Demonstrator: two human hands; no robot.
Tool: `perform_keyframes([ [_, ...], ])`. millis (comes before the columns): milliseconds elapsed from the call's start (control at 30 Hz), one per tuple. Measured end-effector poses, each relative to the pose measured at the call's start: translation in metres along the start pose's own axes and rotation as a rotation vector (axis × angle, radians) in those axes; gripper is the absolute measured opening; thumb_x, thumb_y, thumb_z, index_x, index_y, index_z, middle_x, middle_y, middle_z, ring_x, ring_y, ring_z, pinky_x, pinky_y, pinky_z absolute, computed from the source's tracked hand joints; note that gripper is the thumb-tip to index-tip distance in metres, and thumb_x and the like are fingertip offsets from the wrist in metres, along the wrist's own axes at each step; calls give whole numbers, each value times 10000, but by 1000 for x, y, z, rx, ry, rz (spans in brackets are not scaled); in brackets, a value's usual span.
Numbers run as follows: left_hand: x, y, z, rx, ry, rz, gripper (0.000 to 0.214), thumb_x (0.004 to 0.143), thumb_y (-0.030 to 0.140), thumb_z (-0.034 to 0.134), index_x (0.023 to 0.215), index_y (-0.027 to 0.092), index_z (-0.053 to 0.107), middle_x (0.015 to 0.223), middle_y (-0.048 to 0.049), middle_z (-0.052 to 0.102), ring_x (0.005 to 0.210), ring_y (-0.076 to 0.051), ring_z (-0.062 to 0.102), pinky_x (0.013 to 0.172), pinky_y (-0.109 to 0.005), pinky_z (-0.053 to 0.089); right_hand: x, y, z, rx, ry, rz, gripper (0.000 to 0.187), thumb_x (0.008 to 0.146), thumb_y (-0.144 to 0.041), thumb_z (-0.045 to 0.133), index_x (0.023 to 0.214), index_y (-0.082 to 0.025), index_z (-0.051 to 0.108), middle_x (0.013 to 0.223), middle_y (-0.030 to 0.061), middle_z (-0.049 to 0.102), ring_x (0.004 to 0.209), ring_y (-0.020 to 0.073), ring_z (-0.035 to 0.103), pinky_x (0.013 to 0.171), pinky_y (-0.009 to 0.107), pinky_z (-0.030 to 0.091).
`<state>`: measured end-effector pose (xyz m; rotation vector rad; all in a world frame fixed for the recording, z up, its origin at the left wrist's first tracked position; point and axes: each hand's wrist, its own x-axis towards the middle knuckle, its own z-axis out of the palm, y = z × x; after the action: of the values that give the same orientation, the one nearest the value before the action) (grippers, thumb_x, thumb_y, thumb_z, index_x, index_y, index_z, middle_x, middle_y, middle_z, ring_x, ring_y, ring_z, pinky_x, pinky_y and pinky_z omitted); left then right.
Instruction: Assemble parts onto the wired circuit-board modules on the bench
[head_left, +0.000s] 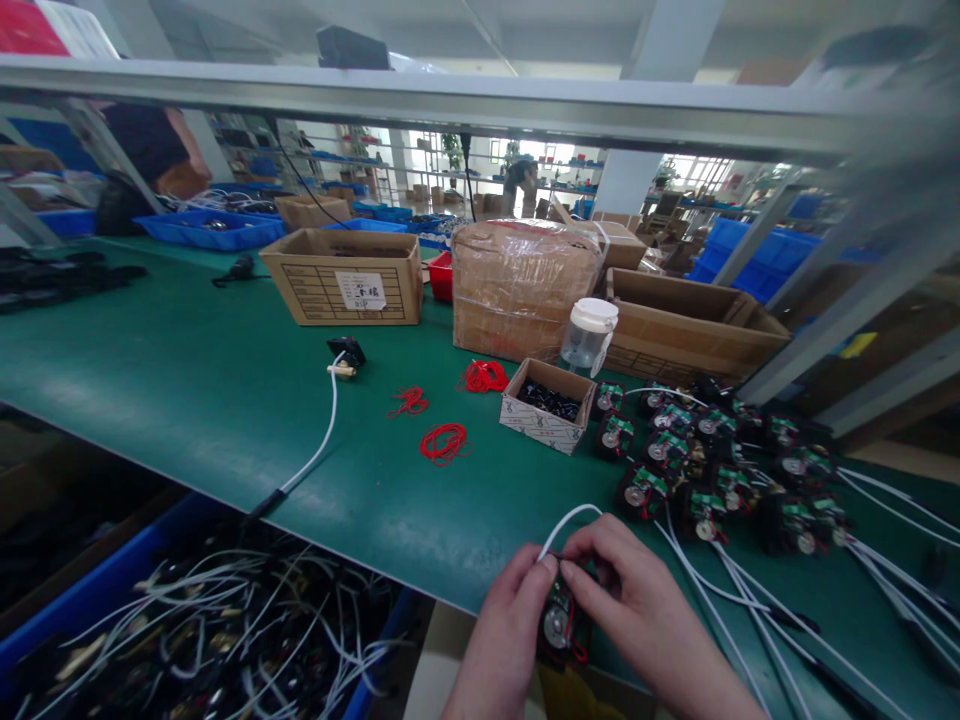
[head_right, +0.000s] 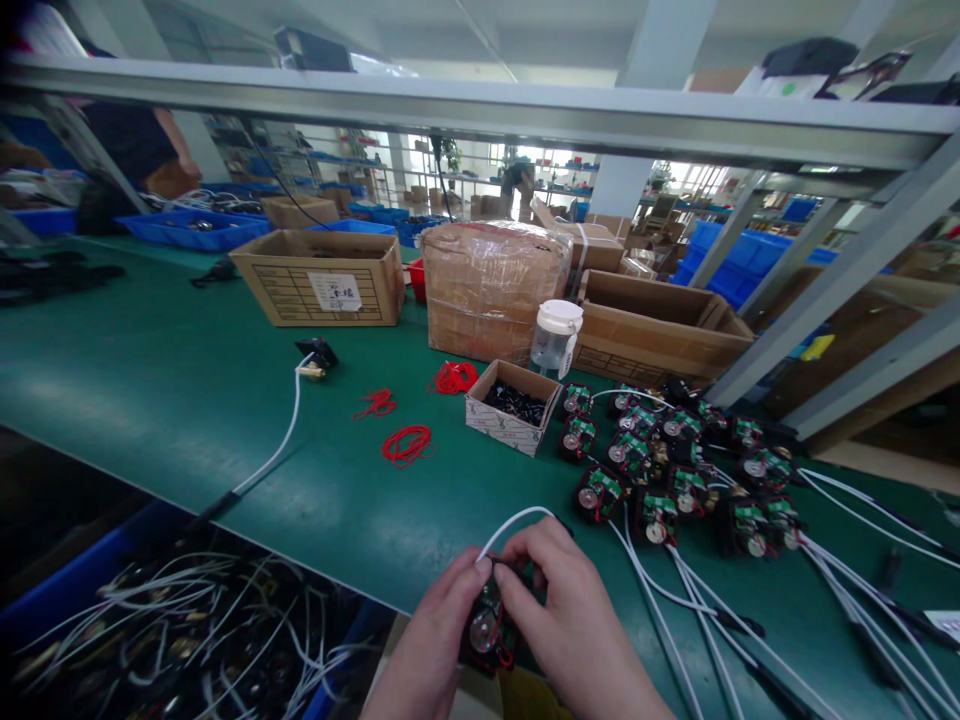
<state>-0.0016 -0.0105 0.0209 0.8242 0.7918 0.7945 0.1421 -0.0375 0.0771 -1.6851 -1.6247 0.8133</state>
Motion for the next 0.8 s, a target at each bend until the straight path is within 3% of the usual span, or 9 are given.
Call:
perform_keyframes([
  [167, 1, -3, 0, 2, 4, 2, 369, 861, 555, 676, 877, 187, 653, 852, -14, 558, 885, -211, 487, 805, -302, 405, 3, 0, -1, -16, 35, 3, 183, 940, -263, 524, 802, -202, 628, 832, 13, 555, 741, 164, 516, 663, 284, 380],
  [467, -5, 3, 2, -262, -23, -48, 330, 856, 491, 691, 955, 177, 676, 871, -25, 600, 893, -209, 528, 802, -294, 419, 4, 7, 4, 5, 51, 44, 217, 928, -328, 503, 793, -219, 633, 835, 13, 554, 763, 174, 523, 678, 303, 380],
  [800, 1, -1, -5, -64, -28, -18, 370, 851, 524, 668, 945, 166, 669, 889, -27, 592, 902, -206, 509, 808, -293, 436, 5, 4, 5, 7, 46, 44, 213, 936, -357, 530, 805, -225, 632, 849, 6, 572, 757, 164, 526, 673, 294, 388],
])
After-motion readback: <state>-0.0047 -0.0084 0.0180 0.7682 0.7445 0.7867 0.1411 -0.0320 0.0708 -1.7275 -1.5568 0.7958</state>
